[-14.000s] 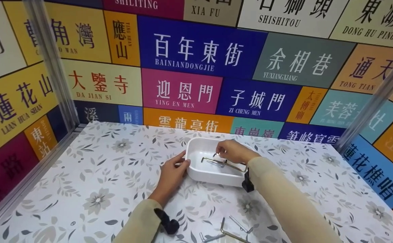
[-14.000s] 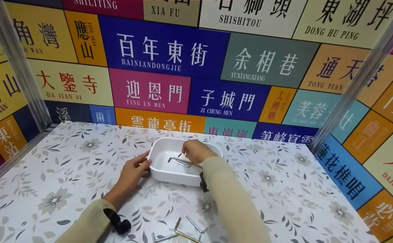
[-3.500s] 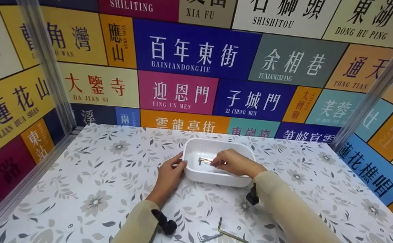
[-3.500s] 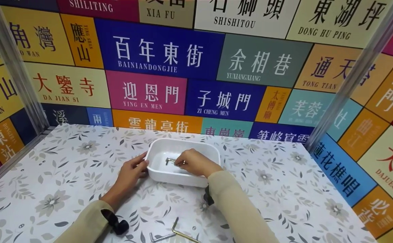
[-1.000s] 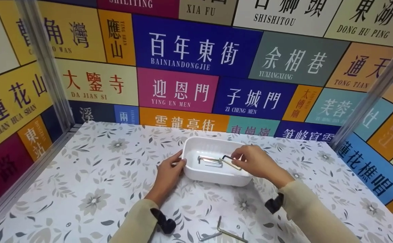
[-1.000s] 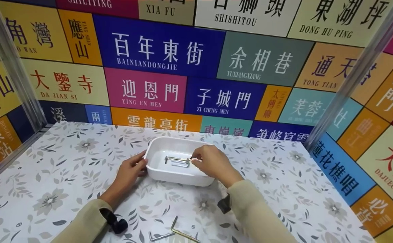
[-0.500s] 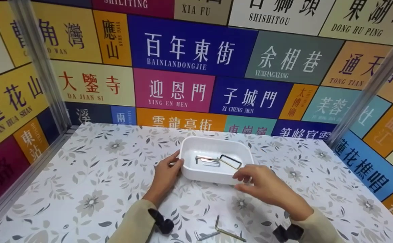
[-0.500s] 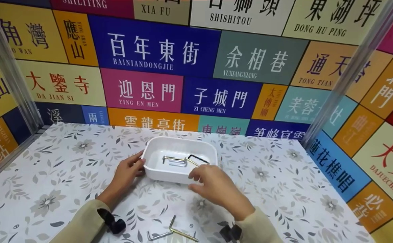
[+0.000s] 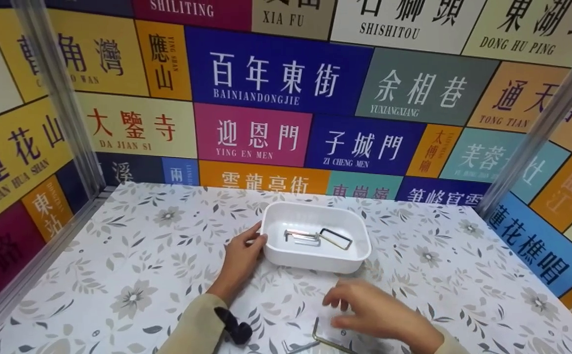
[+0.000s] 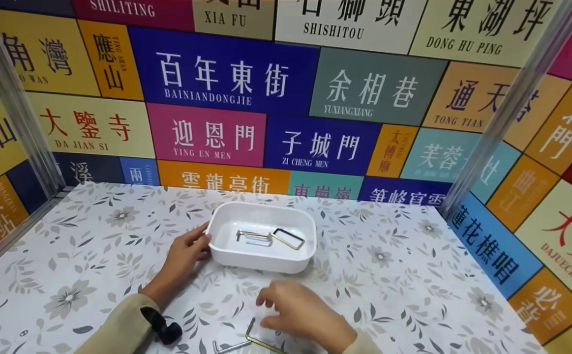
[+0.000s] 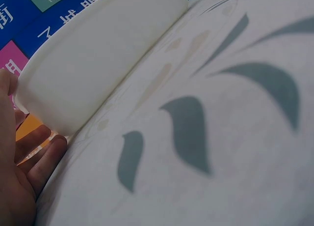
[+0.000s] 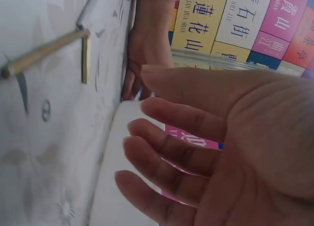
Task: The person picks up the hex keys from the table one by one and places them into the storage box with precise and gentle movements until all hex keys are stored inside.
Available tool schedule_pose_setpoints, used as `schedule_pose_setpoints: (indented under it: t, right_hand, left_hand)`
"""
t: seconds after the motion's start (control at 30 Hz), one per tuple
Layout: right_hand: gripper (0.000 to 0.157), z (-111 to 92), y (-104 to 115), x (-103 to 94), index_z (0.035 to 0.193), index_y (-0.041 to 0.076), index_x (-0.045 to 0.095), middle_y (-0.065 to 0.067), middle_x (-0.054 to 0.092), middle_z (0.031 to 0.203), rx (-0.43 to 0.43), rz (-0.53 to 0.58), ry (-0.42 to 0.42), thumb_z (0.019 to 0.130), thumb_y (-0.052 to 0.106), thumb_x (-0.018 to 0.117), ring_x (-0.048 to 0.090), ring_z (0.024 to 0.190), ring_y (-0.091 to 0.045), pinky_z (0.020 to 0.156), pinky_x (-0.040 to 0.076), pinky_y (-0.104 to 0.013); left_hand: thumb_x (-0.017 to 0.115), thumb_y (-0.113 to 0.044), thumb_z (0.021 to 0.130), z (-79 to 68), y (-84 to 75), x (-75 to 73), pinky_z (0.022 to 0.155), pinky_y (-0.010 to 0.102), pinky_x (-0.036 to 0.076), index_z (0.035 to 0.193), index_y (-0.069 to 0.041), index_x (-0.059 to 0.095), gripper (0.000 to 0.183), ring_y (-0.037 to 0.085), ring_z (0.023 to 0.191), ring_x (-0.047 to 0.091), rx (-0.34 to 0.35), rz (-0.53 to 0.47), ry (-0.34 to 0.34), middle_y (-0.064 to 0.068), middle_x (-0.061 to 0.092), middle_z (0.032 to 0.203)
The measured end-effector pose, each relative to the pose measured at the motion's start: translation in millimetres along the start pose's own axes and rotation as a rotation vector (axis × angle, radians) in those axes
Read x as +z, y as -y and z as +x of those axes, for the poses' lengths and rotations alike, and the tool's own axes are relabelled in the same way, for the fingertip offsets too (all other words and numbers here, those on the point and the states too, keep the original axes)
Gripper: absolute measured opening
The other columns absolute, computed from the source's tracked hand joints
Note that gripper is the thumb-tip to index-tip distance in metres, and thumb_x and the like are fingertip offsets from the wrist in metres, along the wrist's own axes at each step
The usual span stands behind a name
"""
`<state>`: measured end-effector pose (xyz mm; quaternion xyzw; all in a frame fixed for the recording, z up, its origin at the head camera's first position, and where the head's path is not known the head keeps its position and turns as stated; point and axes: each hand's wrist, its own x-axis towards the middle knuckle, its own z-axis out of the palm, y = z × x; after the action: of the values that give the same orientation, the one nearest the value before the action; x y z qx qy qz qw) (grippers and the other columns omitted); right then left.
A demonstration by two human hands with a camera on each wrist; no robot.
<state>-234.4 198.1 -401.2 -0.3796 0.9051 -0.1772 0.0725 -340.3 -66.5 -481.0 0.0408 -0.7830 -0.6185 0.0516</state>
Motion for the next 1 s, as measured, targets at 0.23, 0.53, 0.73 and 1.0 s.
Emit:
schedule_pose_setpoints:
  t: [0.23,0.53,0.73,1.0]
  right_hand:
    - [0.025,-1.2,2.5,15.9,0.096,0.014,0.071,0.006,0.062,0.085,-0.037,-0.026,0.04,0.073,0.019,0.077,0.054,0.073,0.001,0.068,0.046,-0.018]
    - [0.029,1.1,5.1,22.9,0.096,0.016,0.071,0.008,0.058,0.079,-0.018,-0.004,0.128,0.069,0.015,0.08,0.049,0.067,0.003,0.067,0.041,-0.014]
    - [0.029,1.5,3.5,26.5,0.092,0.016,0.07,0.007,0.057,0.078,-0.041,-0.038,0.081,0.068,0.001,0.074,0.047,0.068,0.001,0.067,0.041,-0.015]
    - [0.033,3.4,1.4,31.3,0.089,0.016,0.069,0.005,0.057,0.075,-0.091,-0.056,0.022,0.067,-0.008,0.063,0.046,0.068,0.002,0.065,0.043,-0.015]
  left_hand:
    - [0.055,-0.037,0.09,-1.4,0.8,0.7,0.081,0.028,0.051,0.14,-0.03,0.048,0.051,0.015,0.098,0.058,-0.018,0.004,0.007,-0.001,0.065,0.115]
    - [0.055,-0.034,0.091,-3.8,-0.1,-1.4,0.074,0.027,0.051,0.139,-0.028,0.05,0.049,0.014,0.089,0.06,0.039,0.015,-0.008,0.001,0.067,0.111]
    - [0.054,-0.035,0.091,-5.3,-1.4,-2.7,0.074,0.026,0.051,0.14,-0.028,0.049,0.05,0.014,0.088,0.059,0.037,0.008,0.005,0.001,0.067,0.112]
    - [0.055,-0.034,0.091,-5.0,-1.8,-4.1,0.074,0.027,0.05,0.14,-0.029,0.049,0.05,0.015,0.089,0.058,0.031,0.004,0.006,0.0,0.067,0.11]
